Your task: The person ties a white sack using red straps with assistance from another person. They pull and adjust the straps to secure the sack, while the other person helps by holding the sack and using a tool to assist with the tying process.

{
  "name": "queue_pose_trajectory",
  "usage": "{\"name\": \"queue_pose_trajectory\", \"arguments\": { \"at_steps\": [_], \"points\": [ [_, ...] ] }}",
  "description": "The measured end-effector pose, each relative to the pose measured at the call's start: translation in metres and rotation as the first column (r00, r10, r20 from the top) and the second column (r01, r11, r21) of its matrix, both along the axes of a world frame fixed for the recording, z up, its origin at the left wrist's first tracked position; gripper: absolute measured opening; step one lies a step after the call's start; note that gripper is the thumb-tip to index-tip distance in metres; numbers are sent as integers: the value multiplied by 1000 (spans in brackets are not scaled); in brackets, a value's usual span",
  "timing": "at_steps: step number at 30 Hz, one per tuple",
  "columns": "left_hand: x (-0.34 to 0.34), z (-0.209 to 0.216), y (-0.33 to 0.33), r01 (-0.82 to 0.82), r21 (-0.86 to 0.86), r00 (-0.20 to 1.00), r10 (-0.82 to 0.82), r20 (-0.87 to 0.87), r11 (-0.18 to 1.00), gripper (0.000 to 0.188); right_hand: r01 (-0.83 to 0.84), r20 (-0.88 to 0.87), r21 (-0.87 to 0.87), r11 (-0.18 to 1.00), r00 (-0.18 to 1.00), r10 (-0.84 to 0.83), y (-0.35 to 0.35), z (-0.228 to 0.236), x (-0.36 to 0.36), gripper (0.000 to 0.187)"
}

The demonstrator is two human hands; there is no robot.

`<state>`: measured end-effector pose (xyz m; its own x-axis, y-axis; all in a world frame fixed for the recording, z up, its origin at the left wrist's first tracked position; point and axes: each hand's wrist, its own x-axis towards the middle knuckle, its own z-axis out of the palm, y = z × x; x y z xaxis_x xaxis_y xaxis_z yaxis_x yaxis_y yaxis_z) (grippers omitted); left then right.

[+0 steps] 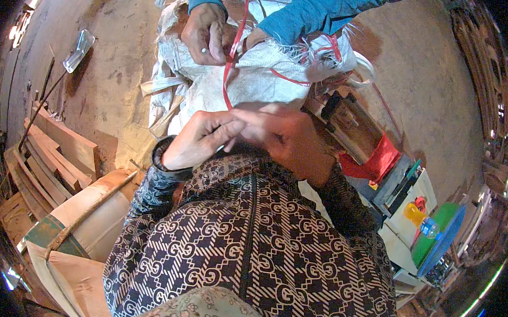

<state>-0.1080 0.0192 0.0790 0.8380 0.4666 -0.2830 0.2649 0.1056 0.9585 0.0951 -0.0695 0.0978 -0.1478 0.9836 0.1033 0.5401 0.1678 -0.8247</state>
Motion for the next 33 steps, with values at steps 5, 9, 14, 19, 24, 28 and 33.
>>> {"name": "queue_pose_trajectory", "arguments": {
  "at_steps": [5, 9, 14, 19, 24, 28, 33],
  "points": [
    [-16, -3, 9, -95, -4, 995, 95, 24, 995, 28, 174, -17, -171, 970, 984, -180, -8, 4, 13, 26],
    [-14, -2, 13, -116, 12, 993, 115, 34, 993, 25, 129, 131, 101, 987, 981, -142, 0, 5, 16, 29],
    [1, -5, 8, -137, -211, 987, 151, 54, 968, 22, -29, 50, 298, 954, 999, 14, 12, 5, -23, 35],
    [3, -16, 2, -105, -449, 961, 206, 183, 887, 27, 78, 44, 140, 987, 995, -85, 4, -9, -14, 30],
    [3, -10, 5, -154, -439, 970, 220, 102, 885, 24, 152, 2, 142, 978, 988, -153, 2, -13, -8, 26],
    [3, -14, 5, -212, -319, 967, 245, 67, 924, 21, 163, 71, 139, 977, 982, -174, 2, -11, -6, 25],
    [8, -14, 5, -237, -254, 963, 261, 66, 938, 21, 160, 16, 160, 974, 986, -165, 4, -17, -8, 23]
  ]
}}
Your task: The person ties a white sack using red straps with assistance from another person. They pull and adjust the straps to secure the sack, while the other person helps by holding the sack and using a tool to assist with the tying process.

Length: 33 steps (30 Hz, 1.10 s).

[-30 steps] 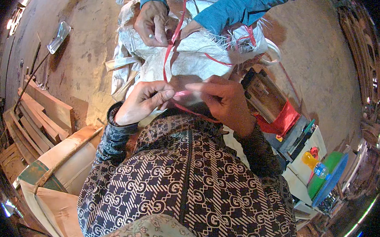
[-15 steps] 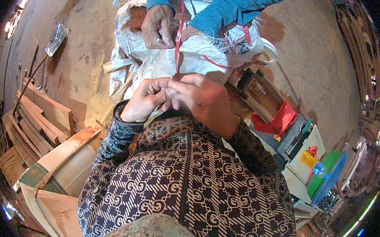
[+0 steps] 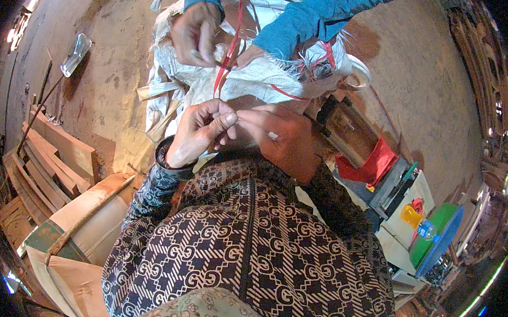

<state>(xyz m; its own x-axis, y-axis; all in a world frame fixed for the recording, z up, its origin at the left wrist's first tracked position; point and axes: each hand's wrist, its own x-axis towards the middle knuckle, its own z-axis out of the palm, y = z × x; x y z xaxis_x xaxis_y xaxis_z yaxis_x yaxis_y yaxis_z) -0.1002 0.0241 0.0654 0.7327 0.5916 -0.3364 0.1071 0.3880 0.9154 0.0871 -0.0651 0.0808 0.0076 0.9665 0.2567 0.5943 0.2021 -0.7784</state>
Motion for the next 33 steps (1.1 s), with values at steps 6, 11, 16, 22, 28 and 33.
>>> {"name": "queue_pose_trajectory", "arguments": {
  "at_steps": [6, 11, 16, 22, 28, 33],
  "points": [
    [3, -6, -7, -116, 190, 993, 116, 12, 975, 22, 35, -100, 40, 999, 994, -31, 6, 0, -7, 22],
    [5, -4, -6, -181, 639, 982, 177, 72, 748, 17, 49, -204, 104, 993, 979, -27, 17, -6, -5, 19],
    [0, -10, -4, -207, 520, 976, 210, 53, 829, 18, 97, -129, -57, 994, 986, -104, 16, 0, -8, 10],
    [-12, -71, 70, -340, 475, 926, 377, 20, 812, 28, 214, -57, -3, 977, 975, -214, 23, 6, 7, 7],
    [7, -129, 99, -62, 151, 996, 52, 75, 987, 40, 159, 145, 110, 981, 974, -174, 40, -4, 10, 9],
    [12, -132, 81, -92, -266, 925, 181, 334, 959, 26, 100, 144, 126, 987, 982, -118, 51, -11, 4, 9]
  ]
}}
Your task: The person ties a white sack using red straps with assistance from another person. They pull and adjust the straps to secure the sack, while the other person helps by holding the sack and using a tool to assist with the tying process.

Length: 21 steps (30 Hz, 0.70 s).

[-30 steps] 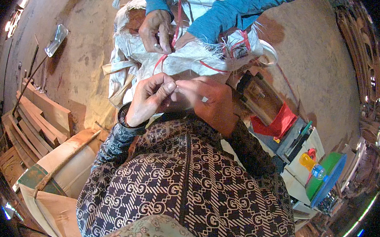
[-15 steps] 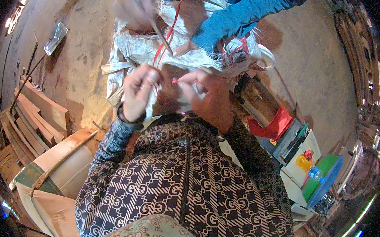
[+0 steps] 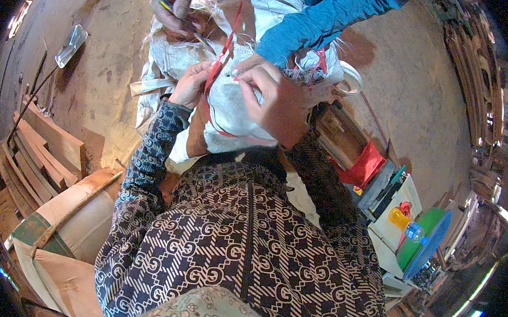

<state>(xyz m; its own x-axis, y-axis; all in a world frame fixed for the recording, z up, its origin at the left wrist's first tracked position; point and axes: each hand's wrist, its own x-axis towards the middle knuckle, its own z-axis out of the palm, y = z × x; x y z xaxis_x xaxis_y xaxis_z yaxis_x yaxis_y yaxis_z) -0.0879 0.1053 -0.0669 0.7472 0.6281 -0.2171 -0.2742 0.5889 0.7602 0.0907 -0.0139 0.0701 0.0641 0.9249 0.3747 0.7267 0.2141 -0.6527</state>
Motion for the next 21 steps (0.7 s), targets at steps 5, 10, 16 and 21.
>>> {"name": "queue_pose_trajectory", "arguments": {
  "at_steps": [5, 10, 16, 21],
  "points": [
    [-7, 35, -21, -14, -53, 1000, 13, -19, 998, 23, -97, 48, 110, 989, 995, 92, 14, -19, -1, 11],
    [-10, 42, -31, -27, -11, 997, 26, -76, 1000, 20, -151, 154, 56, 987, 978, 141, 11, -18, -2, 11],
    [-10, 42, -33, -44, -5, 995, 43, -88, 999, 18, -236, 347, -70, 969, 905, 246, 21, -5, -1, 9],
    [-11, 43, -35, -65, -9, 996, 65, -54, 998, 17, -145, 386, -152, 978, 902, 194, 23, -14, -10, 10]
  ]
}}
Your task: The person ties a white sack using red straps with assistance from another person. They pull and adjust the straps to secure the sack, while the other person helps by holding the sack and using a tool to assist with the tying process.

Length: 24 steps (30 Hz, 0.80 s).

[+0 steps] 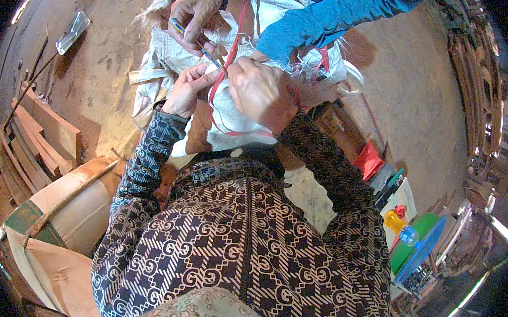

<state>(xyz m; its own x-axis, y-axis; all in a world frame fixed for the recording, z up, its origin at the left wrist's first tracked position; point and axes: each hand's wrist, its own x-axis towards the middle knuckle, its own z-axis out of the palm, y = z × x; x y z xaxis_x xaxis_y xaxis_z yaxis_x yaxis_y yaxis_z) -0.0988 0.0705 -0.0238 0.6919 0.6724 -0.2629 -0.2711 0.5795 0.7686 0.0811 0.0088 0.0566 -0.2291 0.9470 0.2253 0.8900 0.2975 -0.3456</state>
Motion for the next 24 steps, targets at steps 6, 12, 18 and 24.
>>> {"name": "queue_pose_trajectory", "arguments": {
  "at_steps": [6, 12, 18, 24],
  "points": [
    [0, -2, -4, -5, -3, 998, 5, -64, 1000, 16, 96, -90, -2, 995, 991, -96, -2, -16, -2, 10],
    [-4, 10, -7, -21, -88, 999, 16, -50, 996, 17, 140, -146, 24, 990, 980, -135, -2, -25, -4, 12],
    [-27, -36, -3, -107, -388, 991, 131, 34, 915, 16, 70, -147, -45, 997, 986, -76, -9, -22, -3, 12],
    [-17, -51, 2, 205, -252, 979, -195, 64, 946, 21, 73, -83, -75, 995, 993, -79, -17, -22, -6, 11]
  ]
}}
